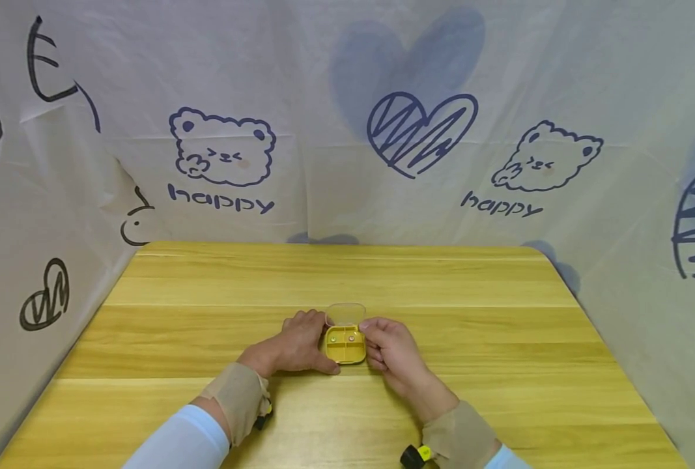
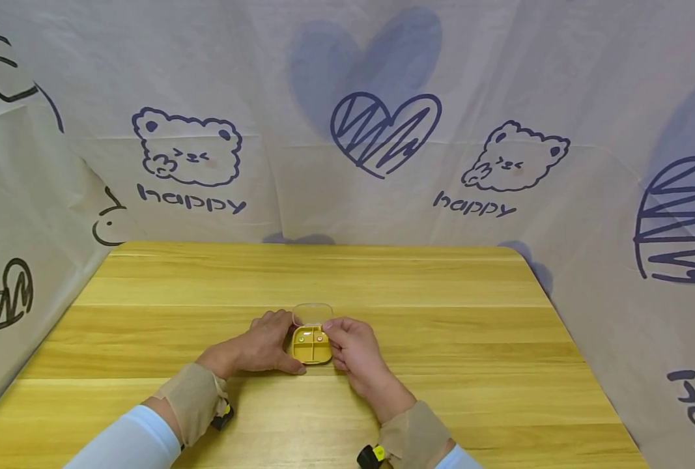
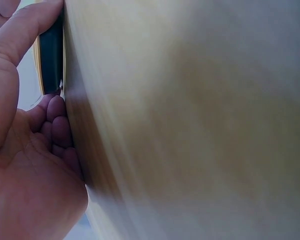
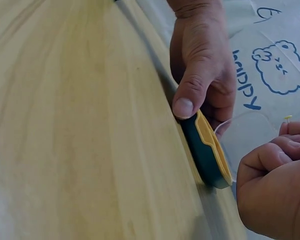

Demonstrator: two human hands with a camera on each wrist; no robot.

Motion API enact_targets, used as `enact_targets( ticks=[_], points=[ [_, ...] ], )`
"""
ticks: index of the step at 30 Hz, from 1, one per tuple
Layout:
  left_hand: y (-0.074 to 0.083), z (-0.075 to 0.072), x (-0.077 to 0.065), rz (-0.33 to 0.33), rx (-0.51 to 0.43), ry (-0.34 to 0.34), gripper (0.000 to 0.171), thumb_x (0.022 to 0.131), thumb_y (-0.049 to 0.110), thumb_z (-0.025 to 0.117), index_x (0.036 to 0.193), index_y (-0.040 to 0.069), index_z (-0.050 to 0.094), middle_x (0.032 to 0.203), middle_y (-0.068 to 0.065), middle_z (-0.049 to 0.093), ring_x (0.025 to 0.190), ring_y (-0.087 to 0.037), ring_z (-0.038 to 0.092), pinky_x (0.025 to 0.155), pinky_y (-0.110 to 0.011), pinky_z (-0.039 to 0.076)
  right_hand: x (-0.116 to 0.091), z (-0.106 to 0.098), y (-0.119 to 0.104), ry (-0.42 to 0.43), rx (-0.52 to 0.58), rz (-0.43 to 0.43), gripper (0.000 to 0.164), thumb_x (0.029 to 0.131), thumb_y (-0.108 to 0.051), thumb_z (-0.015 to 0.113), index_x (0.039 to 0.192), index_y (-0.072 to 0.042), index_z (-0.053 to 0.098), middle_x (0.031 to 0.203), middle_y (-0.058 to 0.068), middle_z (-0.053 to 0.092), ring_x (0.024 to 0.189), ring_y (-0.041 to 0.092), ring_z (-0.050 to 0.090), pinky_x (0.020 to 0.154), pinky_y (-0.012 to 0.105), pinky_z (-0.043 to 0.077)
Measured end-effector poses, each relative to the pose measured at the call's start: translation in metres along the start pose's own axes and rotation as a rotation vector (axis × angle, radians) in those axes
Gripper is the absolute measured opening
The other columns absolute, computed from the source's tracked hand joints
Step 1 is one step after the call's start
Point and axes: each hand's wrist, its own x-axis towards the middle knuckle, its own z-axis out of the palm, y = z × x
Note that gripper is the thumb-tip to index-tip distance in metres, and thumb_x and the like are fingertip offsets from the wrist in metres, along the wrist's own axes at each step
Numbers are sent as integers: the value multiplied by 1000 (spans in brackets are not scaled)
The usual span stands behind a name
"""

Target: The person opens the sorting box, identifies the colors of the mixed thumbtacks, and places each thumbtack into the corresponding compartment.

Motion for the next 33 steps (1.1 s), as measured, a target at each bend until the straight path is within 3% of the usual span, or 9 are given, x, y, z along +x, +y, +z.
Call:
enact_targets(
  ticks=[5,8,12,14,22,33],
  points=[
    [-1,0,0,0,2,-8,76,66,56,81,121,13,50,107,1,52,100,-22,44,91,-46,32,3,5,2,46,-165,-18,29,94,-17,61,100,12,59,54,-6,38,43,7,28,40,23,24],
    [0,0,0,0,4,-16,76,67,56,80,121,13,50,107,1,52,100,-22,43,90,-46,32,4,8,3,51,-390,-79,27,93,-18,62,93,9,64,61,-2,48,52,10,39,48,25,33],
    [-1,0,0,1,8,-24,75,67,56,80,121,14,50,106,1,51,98,-22,43,89,-46,32,6,12,3,54,-737,-177,21,93,-21,63,81,-3,67,71,1,57,65,15,49,61,29,40],
    [-1,0,0,2,9,-27,74,68,56,79,121,14,50,106,1,51,99,-22,43,89,-46,32,6,14,3,34,-845,-201,19,94,-21,62,80,-8,67,70,1,58,62,15,49,58,30,41],
    [-1,0,0,7,2,-32,74,68,57,79,120,14,50,107,0,51,102,-24,43,90,-48,32,9,26,4,-68,-1145,-265,15,95,-18,57,82,-15,65,69,-6,60,56,11,49,54,27,42],
    [-1,0,1,12,32,-24,70,69,55,77,119,15,50,107,2,51,103,-24,43,90,-47,32,15,35,7,-87,-1460,-360,22,94,-20,57,72,-20,60,60,-8,52,53,10,47,51,28,40]
  ],
)
